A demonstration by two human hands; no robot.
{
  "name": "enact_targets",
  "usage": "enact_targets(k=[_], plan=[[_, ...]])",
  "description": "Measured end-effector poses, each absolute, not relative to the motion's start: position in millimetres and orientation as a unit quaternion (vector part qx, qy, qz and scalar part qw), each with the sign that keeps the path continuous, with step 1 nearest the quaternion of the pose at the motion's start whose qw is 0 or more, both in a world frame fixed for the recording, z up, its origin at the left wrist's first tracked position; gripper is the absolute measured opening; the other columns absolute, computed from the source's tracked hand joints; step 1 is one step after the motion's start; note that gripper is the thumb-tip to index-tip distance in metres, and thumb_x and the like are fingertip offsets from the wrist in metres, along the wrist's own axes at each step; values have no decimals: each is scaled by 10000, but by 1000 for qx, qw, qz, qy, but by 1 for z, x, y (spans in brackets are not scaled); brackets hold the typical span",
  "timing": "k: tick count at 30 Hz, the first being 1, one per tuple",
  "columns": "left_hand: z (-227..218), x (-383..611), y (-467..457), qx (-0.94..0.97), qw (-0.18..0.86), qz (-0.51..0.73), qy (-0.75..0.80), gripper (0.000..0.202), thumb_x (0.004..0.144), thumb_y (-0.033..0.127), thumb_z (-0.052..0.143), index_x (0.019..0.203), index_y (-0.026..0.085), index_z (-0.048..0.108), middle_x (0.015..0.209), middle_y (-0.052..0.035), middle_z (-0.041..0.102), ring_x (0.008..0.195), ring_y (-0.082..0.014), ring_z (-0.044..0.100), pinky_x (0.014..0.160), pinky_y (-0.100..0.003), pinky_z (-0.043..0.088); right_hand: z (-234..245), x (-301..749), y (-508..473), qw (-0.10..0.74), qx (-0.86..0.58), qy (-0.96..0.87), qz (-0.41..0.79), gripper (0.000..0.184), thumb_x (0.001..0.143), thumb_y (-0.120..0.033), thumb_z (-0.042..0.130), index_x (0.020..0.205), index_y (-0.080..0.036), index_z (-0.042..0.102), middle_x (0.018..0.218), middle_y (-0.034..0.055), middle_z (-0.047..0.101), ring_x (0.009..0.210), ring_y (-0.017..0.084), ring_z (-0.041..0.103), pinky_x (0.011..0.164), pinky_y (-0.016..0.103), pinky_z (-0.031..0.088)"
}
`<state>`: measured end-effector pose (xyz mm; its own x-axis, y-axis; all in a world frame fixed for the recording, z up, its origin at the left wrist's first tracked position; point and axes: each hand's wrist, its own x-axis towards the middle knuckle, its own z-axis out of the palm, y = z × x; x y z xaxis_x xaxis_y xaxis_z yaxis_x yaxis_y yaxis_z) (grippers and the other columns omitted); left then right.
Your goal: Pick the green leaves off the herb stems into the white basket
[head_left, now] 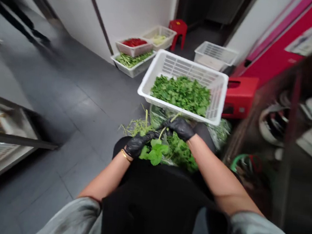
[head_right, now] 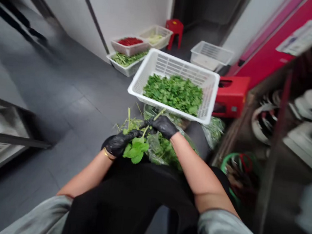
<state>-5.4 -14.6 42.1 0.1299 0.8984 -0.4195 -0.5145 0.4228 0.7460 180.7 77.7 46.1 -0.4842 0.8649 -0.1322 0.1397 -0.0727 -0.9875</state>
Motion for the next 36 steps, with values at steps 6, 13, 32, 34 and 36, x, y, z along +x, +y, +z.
enact_targets(k=[6, 13, 32, 34, 36], plan=[[39, -5, -29, 232, 727, 440, 473, 315, 588, 271, 853, 847, 137, 732, 783, -46, 706, 626, -120, 628, 534, -206, 479, 65, 177, 61, 369, -391, -537, 650, 452, 533, -525, 812, 736, -147, 670, 627, 18, 661, 491, 115, 541, 463, 246, 451], [36, -2, -25, 260, 667, 502, 486, 359, 435, 265, 900, 695, 131, 693, 654, -28, 676, 592, -133, 619, 558, -240, 497, 35, 156, 32, 325, -386, -638, 582, 454, 722, -618, 648, 778, -170, 696, 757, 23, 685, 711, 152, 614, 683, 269, 496], [38, -3, -27, 183, 780, 420, 425, 264, 608, 304, 836, 703, 150, 644, 536, 6, 595, 422, -83, 515, 403, -202, 404, 22, 160, 21, 328, -348, -633, 609, 452, 668, -555, 710, 899, -169, 748, 835, 39, 724, 767, 177, 648, 770, 323, 521], [36, 2, -28, 193, 771, 428, 431, 294, 595, 315, 845, 770, 158, 669, 566, 3, 619, 494, -111, 578, 469, -221, 453, 19, 162, 24, 339, -377, -646, 571, 394, 654, -547, 720, 790, -177, 744, 766, 32, 713, 748, 179, 640, 780, 330, 516], [34, 7, -30, 214, 748, 451, 437, 355, 584, 320, 853, 852, 156, 687, 597, 5, 638, 527, -117, 598, 512, -228, 470, 15, 165, 28, 353, -421, -648, 527, 376, 655, -543, 718, 696, -169, 720, 713, 35, 696, 727, 180, 630, 752, 318, 507]])
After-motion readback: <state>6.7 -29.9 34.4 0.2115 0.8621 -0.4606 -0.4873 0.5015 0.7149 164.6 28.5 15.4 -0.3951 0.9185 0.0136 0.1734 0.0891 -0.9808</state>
